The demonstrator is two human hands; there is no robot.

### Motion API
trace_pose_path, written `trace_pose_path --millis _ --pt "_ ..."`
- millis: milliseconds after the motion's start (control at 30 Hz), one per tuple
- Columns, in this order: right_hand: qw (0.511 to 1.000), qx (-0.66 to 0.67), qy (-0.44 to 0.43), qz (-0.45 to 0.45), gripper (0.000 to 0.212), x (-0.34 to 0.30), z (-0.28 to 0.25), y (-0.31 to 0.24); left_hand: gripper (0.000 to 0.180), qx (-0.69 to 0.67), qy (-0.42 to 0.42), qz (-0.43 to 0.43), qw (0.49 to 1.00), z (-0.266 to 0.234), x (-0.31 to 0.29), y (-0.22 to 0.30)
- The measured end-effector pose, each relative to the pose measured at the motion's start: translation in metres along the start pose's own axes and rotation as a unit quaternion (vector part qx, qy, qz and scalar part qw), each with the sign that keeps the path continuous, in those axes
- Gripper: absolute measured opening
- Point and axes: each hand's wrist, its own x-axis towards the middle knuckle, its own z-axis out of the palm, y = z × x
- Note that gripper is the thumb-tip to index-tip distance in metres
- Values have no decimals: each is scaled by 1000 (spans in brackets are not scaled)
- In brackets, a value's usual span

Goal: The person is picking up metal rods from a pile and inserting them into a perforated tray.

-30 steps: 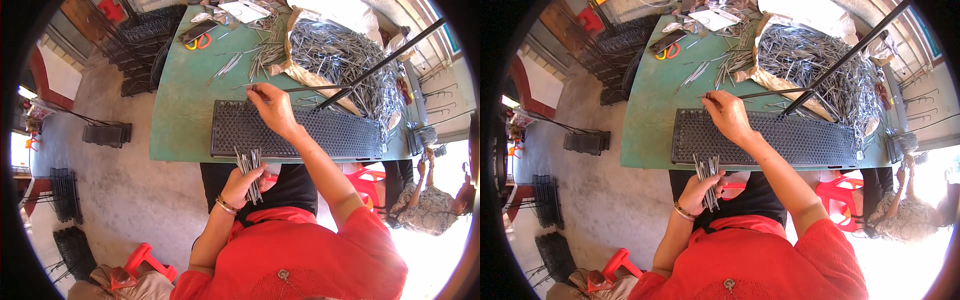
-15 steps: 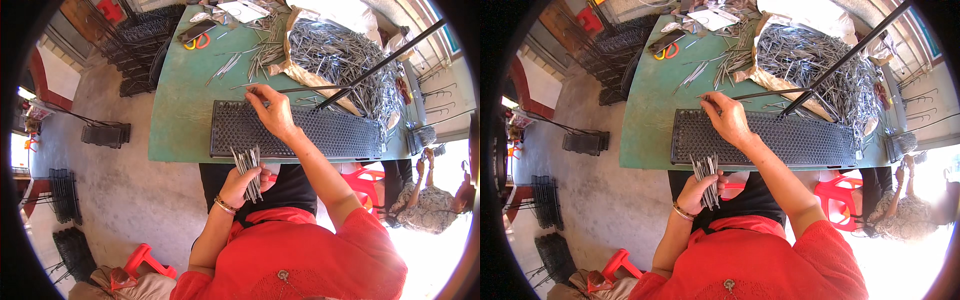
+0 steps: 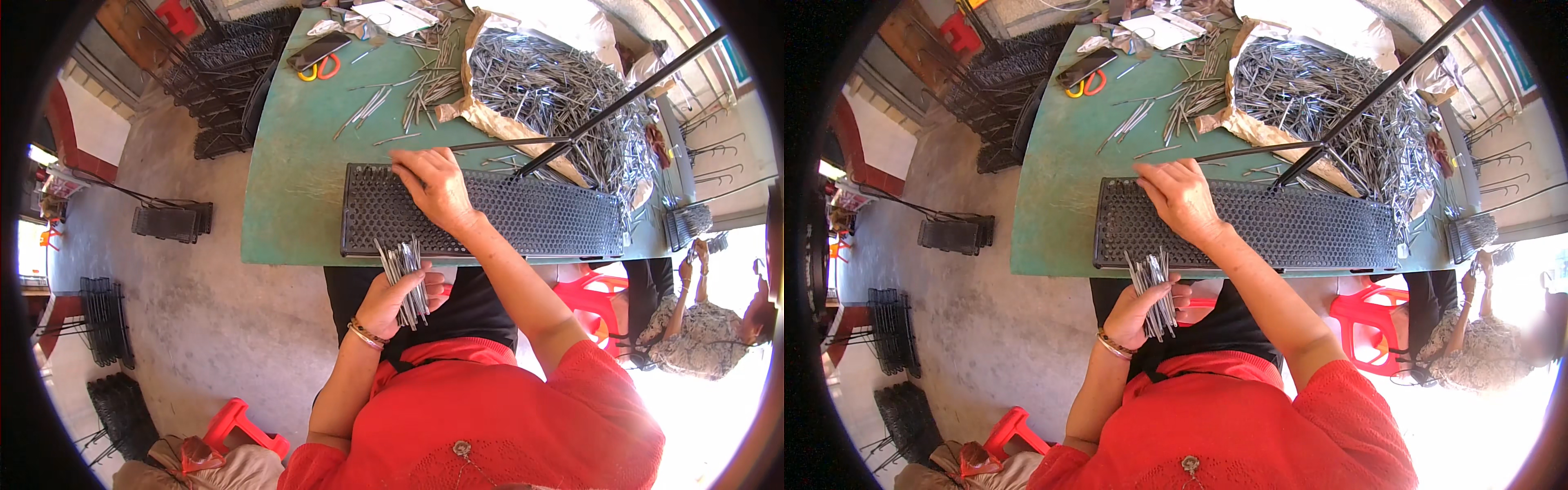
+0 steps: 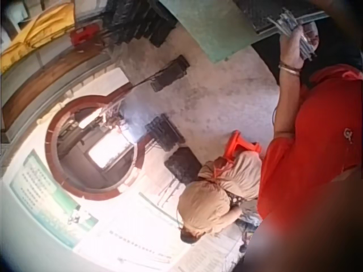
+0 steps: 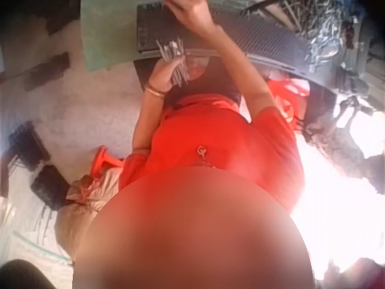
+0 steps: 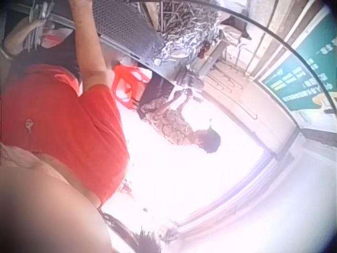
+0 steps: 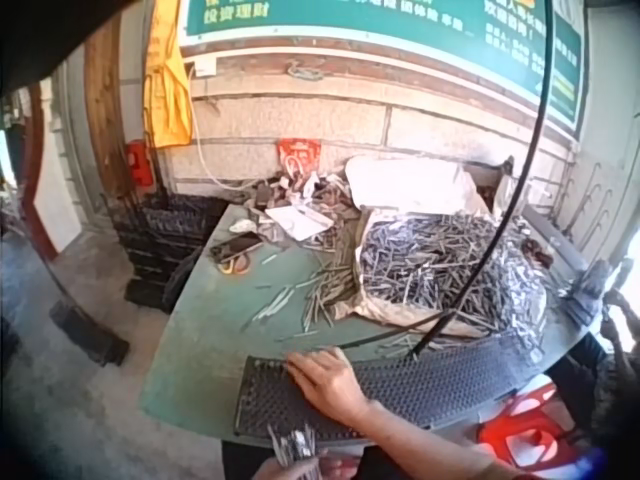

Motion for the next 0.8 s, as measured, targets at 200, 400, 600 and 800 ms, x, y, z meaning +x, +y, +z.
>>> trace_pose_path --millis 200,400,600,800 --pt "999 -12 -6 -51 27 3 4 1 26 35 -31 23 999 -9 4 -6" --pt "997 -4 -56 -50 36 4 2 3 26 44 -14 40 998 -1 4 -6" --pt "997 -6 -71 -36 41 10 2 3 26 26 -9 35 999 0 2 -5" --pt "996 -41 -34 -77 35 8 7 0 25 6 1 24 1000 -1 3 -4"
